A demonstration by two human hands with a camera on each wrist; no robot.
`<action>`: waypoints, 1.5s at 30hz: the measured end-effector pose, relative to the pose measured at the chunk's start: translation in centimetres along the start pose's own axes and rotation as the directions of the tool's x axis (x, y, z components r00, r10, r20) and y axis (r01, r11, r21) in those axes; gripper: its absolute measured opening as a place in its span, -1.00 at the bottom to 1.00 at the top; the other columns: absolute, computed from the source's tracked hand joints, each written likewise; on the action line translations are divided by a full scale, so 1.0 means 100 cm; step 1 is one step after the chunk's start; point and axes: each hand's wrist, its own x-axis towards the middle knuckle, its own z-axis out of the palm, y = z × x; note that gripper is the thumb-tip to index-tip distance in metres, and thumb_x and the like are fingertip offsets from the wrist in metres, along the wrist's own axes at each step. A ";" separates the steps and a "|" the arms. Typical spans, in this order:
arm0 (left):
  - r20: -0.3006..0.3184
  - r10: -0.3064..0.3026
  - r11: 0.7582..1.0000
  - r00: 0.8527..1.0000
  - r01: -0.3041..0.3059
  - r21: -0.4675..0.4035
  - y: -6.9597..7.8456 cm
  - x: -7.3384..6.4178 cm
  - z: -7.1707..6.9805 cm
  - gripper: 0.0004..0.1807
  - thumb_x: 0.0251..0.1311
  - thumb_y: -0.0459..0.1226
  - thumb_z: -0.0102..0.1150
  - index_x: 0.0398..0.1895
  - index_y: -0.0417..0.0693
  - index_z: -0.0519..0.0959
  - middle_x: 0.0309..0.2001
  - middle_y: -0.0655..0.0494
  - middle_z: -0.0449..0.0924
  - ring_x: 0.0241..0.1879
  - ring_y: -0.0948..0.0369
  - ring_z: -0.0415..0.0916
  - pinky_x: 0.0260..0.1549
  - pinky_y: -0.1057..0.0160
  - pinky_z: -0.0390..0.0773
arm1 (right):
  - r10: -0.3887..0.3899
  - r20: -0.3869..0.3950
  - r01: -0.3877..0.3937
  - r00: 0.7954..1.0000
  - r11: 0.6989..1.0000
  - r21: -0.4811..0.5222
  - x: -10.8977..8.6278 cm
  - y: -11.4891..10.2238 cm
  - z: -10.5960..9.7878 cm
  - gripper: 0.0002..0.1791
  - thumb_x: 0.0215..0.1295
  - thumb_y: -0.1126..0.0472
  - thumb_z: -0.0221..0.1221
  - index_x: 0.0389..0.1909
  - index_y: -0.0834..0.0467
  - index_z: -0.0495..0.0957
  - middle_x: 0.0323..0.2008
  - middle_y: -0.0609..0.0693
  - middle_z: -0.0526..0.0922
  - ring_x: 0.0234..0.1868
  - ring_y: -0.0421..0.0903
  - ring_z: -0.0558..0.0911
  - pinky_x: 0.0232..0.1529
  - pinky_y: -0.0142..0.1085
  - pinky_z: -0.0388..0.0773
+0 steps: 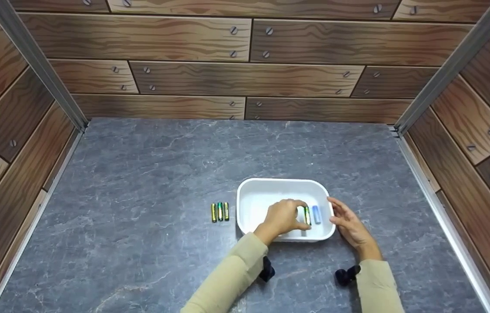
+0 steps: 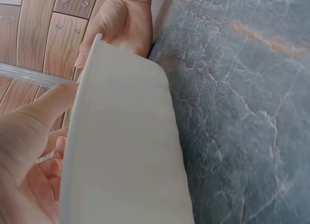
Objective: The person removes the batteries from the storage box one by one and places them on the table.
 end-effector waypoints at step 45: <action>-0.078 0.024 0.997 0.997 -0.029 -0.066 -0.035 -0.033 -0.028 -0.41 -0.17 0.05 0.50 0.02 0.17 0.62 -0.56 0.30 0.40 -0.57 0.40 0.18 -0.59 0.44 0.15 | 0.041 -0.084 -0.044 0.996 0.998 -0.042 0.000 0.002 0.001 -0.45 0.26 0.49 0.07 0.17 -0.11 0.45 0.03 -0.23 0.56 0.04 -0.30 0.52 0.05 -0.48 0.45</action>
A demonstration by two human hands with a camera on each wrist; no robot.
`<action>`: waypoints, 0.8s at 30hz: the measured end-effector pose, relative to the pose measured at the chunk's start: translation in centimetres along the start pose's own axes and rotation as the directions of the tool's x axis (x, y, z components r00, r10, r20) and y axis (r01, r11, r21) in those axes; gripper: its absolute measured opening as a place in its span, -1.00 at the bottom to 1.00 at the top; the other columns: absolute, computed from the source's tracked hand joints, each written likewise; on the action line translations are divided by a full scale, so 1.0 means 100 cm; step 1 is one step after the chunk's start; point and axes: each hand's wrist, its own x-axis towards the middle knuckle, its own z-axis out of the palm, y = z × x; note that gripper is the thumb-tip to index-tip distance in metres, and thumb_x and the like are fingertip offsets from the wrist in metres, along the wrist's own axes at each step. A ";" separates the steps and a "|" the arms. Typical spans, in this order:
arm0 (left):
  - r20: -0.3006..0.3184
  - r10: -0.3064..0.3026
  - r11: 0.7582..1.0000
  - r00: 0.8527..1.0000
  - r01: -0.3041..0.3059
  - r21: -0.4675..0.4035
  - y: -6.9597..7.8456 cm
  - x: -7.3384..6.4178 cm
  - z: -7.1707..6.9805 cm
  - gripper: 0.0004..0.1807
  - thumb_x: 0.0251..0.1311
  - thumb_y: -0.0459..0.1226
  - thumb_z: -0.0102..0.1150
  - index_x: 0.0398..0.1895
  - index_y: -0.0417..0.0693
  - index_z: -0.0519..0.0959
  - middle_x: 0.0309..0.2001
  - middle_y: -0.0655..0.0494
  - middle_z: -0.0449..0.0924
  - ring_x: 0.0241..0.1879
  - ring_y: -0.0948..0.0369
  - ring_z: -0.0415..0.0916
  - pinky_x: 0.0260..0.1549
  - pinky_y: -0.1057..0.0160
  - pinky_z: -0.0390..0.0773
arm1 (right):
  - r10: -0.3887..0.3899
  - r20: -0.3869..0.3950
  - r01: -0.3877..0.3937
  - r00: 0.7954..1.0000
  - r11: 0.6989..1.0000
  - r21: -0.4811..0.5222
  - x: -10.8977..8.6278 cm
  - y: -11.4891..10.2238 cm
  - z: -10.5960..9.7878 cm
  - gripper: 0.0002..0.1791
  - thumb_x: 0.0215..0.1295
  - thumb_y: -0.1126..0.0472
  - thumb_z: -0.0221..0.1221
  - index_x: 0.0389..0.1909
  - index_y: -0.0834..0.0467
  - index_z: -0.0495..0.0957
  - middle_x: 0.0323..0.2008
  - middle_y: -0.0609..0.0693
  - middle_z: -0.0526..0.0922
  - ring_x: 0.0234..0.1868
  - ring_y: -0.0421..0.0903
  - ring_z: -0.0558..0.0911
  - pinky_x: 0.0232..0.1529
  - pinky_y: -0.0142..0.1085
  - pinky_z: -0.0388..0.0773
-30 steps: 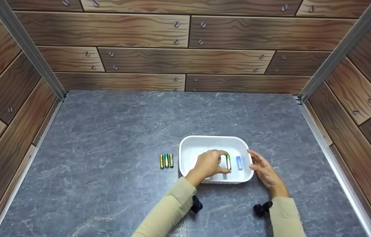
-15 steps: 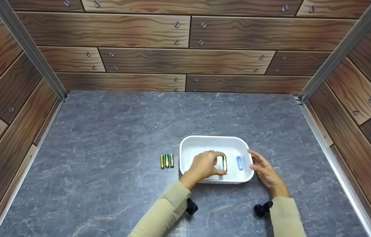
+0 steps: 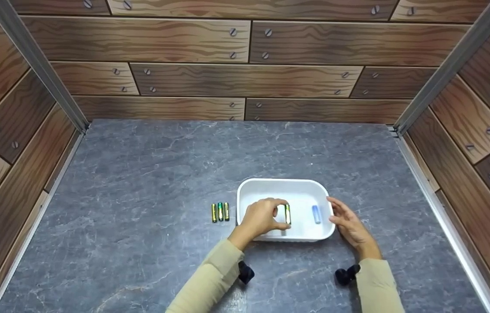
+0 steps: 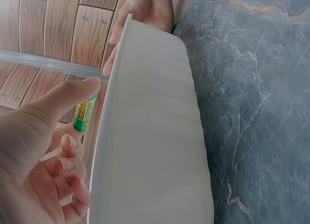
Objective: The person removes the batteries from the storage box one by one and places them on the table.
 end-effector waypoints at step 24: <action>-0.035 -0.036 0.993 0.999 0.032 -0.109 -0.034 -0.015 -0.019 -0.39 -0.17 -0.03 0.51 0.04 0.05 0.62 -0.52 0.18 0.46 -0.58 0.39 0.14 -0.58 0.43 0.14 | 0.013 -0.001 -0.013 1.000 1.000 -0.001 0.000 -0.003 0.001 -0.43 0.26 0.50 0.06 0.12 -0.18 0.48 0.05 -0.27 0.57 0.07 -0.35 0.51 0.08 -0.51 0.42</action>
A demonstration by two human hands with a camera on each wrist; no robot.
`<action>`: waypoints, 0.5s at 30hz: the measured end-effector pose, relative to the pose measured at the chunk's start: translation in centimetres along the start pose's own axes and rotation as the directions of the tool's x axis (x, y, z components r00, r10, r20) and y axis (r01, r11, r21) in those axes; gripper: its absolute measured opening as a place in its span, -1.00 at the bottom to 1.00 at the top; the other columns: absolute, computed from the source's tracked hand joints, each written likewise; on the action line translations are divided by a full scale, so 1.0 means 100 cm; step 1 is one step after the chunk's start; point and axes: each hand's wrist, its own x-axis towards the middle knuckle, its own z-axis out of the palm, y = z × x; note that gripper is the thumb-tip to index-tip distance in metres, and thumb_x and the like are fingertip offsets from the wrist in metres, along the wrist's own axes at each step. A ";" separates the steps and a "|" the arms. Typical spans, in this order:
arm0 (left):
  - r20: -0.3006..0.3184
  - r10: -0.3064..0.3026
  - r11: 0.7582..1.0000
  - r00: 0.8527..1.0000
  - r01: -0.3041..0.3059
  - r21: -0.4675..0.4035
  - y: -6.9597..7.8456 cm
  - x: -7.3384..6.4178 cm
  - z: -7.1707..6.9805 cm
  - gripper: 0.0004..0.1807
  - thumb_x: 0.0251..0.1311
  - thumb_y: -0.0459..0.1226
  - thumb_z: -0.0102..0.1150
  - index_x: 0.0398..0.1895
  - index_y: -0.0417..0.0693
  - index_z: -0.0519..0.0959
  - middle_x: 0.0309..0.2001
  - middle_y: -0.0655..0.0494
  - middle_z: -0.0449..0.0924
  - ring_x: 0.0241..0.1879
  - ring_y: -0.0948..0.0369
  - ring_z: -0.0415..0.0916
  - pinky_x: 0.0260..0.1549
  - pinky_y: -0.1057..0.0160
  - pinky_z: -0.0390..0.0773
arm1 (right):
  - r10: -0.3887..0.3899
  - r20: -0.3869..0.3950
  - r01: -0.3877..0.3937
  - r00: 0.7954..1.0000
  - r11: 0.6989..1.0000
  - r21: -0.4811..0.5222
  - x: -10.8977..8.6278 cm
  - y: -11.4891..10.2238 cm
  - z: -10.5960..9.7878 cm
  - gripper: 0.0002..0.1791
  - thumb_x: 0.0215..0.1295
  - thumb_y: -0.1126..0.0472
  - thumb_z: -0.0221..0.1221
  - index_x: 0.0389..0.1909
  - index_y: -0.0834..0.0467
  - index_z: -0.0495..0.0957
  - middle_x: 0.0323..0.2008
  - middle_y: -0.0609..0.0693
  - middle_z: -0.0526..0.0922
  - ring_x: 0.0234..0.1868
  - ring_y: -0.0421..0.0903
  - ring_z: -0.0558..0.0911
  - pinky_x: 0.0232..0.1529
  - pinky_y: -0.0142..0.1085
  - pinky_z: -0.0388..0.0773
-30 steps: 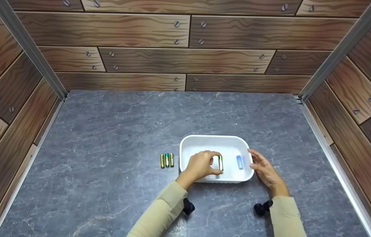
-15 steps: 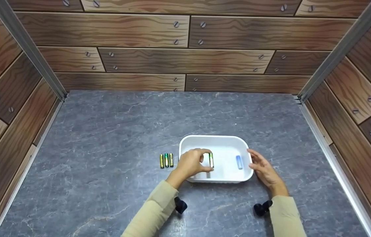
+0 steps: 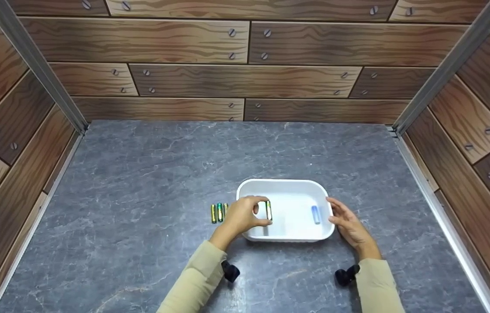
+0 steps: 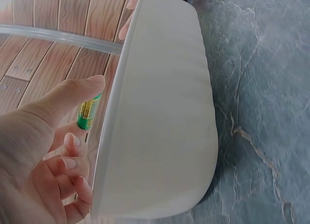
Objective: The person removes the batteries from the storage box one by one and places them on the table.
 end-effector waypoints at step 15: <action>-0.027 0.015 0.999 1.000 -0.017 -0.049 -0.017 -0.010 -0.018 -0.40 -0.17 -0.07 0.52 0.03 0.00 0.62 -0.53 0.16 0.46 -0.57 0.37 0.15 -0.56 0.43 0.18 | 0.019 -0.037 -0.019 0.999 1.000 -0.018 -0.001 -0.001 0.002 -0.44 0.24 0.51 0.07 0.18 -0.08 0.44 0.02 -0.24 0.57 0.05 -0.31 0.52 0.06 -0.49 0.43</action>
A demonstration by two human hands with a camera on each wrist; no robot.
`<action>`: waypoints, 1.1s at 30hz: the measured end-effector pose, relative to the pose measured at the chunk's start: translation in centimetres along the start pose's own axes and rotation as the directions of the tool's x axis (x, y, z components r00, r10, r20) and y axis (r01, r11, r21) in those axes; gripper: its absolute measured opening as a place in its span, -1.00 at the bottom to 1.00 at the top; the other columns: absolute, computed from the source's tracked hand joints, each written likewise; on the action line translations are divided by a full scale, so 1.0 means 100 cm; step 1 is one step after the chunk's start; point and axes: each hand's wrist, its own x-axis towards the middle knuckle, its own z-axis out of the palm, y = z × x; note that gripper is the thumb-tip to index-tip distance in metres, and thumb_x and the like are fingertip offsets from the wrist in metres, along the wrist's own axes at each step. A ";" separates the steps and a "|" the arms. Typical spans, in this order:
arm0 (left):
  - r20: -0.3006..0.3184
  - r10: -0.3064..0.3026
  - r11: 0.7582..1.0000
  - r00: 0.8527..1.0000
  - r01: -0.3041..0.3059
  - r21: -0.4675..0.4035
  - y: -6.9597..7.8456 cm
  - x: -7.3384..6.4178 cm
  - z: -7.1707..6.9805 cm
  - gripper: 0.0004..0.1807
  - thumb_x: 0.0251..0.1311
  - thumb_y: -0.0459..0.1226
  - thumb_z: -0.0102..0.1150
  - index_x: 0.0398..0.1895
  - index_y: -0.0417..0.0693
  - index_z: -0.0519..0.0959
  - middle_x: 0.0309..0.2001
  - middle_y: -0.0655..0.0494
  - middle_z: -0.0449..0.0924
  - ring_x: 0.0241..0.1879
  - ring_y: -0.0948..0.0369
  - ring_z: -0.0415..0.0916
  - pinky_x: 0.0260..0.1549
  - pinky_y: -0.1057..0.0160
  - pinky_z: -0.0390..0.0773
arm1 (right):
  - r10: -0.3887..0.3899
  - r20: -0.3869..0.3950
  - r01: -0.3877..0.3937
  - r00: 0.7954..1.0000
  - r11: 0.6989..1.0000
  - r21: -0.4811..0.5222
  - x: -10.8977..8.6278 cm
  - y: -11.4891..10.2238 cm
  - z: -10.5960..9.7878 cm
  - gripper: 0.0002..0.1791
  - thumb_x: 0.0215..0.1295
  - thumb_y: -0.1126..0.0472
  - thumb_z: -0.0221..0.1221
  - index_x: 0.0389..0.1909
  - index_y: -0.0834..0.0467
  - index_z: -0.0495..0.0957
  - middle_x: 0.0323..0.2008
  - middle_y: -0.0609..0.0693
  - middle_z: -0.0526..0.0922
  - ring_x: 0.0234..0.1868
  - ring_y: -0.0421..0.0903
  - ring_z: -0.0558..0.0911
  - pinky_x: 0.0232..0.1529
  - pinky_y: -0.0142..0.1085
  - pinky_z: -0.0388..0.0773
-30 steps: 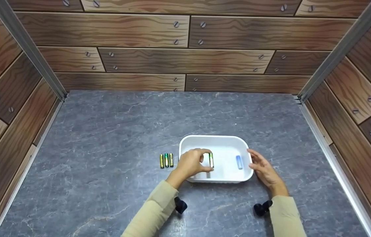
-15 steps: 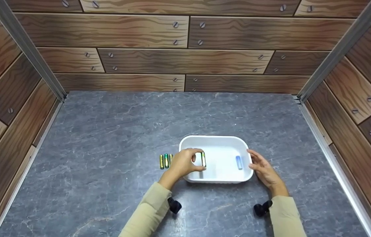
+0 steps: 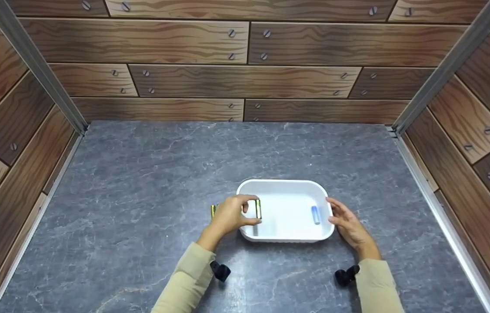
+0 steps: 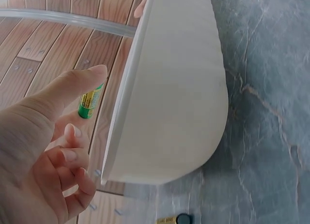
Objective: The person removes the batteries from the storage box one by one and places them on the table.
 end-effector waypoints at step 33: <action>-0.002 -0.081 0.986 0.997 0.080 -0.148 -0.055 -0.025 -0.029 -0.36 -0.20 -0.17 0.54 0.07 -0.10 0.60 -0.50 -0.08 0.58 -0.54 0.32 0.30 -0.51 0.42 0.30 | -0.039 0.052 0.038 0.998 0.999 0.031 0.001 0.002 -0.002 -0.45 0.25 0.49 0.08 0.12 -0.16 0.47 0.04 -0.24 0.58 0.06 -0.32 0.52 0.07 -0.49 0.44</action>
